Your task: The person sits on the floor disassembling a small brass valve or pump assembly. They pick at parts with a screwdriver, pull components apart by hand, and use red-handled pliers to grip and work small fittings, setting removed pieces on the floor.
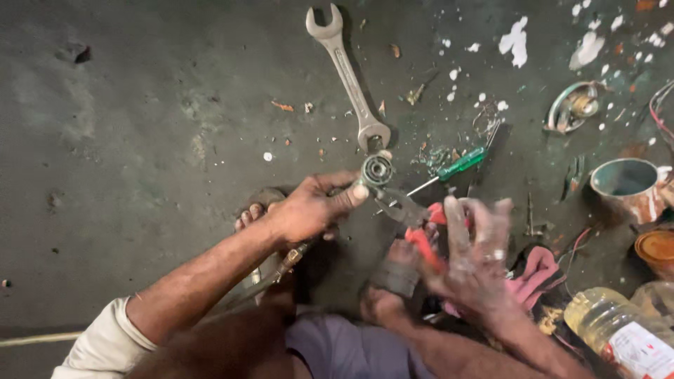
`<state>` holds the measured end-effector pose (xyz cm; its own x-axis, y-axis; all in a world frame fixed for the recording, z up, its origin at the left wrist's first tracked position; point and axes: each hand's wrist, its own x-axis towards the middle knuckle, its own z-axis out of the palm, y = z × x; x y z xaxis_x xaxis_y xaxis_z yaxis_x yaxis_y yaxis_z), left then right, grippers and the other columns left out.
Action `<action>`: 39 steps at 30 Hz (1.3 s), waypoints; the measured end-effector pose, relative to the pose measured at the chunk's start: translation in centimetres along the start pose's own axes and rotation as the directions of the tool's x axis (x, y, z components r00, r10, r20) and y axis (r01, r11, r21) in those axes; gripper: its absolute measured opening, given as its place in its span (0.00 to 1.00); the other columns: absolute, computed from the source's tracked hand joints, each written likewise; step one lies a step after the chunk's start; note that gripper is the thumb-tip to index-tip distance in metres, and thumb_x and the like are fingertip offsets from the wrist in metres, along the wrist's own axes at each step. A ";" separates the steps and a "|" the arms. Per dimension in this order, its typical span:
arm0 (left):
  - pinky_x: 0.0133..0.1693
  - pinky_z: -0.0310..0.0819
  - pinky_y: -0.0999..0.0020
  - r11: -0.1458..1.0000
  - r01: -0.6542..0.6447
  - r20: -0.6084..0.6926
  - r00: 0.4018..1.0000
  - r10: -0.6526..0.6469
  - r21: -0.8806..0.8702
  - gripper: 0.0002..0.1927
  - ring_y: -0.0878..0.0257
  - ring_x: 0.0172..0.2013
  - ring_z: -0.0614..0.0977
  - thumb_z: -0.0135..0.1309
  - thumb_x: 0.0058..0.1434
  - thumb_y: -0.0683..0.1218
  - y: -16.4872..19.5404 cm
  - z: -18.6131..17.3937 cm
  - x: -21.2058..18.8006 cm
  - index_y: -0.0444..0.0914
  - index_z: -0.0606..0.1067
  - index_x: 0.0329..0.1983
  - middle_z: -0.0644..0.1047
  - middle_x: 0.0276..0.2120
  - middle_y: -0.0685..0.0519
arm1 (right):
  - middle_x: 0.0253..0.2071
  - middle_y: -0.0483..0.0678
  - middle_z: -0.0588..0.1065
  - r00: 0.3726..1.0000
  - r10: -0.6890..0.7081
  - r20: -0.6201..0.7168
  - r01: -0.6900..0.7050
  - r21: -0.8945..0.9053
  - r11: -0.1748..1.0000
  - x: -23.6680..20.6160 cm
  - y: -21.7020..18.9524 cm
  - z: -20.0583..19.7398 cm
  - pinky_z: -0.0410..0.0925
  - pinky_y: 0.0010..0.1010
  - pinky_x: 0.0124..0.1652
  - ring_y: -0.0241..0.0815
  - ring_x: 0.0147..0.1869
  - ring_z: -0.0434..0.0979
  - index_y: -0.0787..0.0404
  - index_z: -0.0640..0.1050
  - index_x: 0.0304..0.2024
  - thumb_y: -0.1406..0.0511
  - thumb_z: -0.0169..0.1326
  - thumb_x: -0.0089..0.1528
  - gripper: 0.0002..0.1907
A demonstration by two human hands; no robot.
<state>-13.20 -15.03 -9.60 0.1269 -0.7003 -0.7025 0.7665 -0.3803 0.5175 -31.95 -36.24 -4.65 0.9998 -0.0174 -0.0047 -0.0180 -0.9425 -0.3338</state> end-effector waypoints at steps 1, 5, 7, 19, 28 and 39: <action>0.21 0.62 0.73 0.999 -0.014 0.047 0.999 0.016 -0.041 0.28 0.74 0.20 0.63 0.54 0.64 0.61 -0.1 -0.1 0.0 0.47 0.75 0.66 0.63 0.19 0.63 | 0.60 0.65 0.64 0.996 0.034 0.081 -0.049 0.178 0.983 -0.7 -0.3 0.5 0.53 0.59 0.67 0.66 0.60 0.68 0.65 0.58 0.69 0.60 0.61 0.52 0.46; 0.23 0.64 0.73 0.999 -0.030 0.032 0.999 0.031 -0.014 0.29 0.74 0.22 0.66 0.54 0.64 0.61 -0.6 -0.7 0.0 0.45 0.77 0.65 0.66 0.21 0.63 | 0.63 0.65 0.64 0.851 0.099 0.516 -0.383 0.480 0.789 -4.3 -0.6 2.5 0.60 0.49 0.64 0.69 0.66 0.65 0.65 0.58 0.70 0.66 0.55 0.50 0.45; 0.22 0.63 0.71 0.999 -0.050 0.031 0.998 0.050 0.005 0.29 0.72 0.21 0.66 0.53 0.63 0.61 -0.8 -0.9 0.2 0.46 0.76 0.65 0.67 0.21 0.61 | 0.64 0.64 0.64 0.804 0.058 0.592 -0.401 0.467 0.788 -5.7 -0.2 3.2 0.60 0.49 0.65 0.68 0.66 0.66 0.66 0.60 0.70 0.66 0.56 0.51 0.44; 0.28 0.71 0.71 0.983 -0.144 0.077 0.988 0.135 0.116 0.29 0.73 0.30 0.72 0.53 0.65 0.58 -2.4 0.1 -0.1 0.46 0.72 0.68 0.76 0.37 0.60 | 0.42 0.52 0.79 0.731 0.224 0.645 -0.639 0.530 0.558 0.1 0.2 1.6 0.76 0.40 0.48 0.48 0.45 0.83 0.60 0.78 0.48 0.58 0.53 0.64 0.15; 0.32 0.75 0.69 0.973 0.011 0.085 0.996 -0.031 0.229 0.29 0.71 0.35 0.77 0.53 0.62 0.58 -2.8 1.9 0.0 0.51 0.70 0.68 0.81 0.44 0.58 | 0.32 0.49 0.80 0.527 0.065 0.847 -0.841 0.531 -0.103 4.5 -0.1 0.3 0.78 0.31 0.34 0.38 0.31 0.81 0.69 0.79 0.44 0.62 0.49 0.68 0.15; 0.61 0.67 0.61 0.867 -0.352 0.008 0.928 0.373 0.352 0.27 0.59 0.58 0.77 0.57 0.65 0.53 -4.3 2.5 0.1 0.38 0.74 0.64 0.80 0.57 0.46 | 0.32 0.47 0.77 0.985 -0.012 0.174 -0.096 0.597 0.796 3.6 -0.7 1.2 0.72 0.32 0.33 0.37 0.33 0.78 0.63 0.80 0.40 0.64 0.57 0.66 0.07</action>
<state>-18.09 -14.96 -10.70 0.3981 -0.7966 -0.4550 0.3988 -0.2964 0.8678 -28.38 -35.27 -5.53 0.9851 0.0521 -0.1642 -0.1090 -0.5494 -0.8284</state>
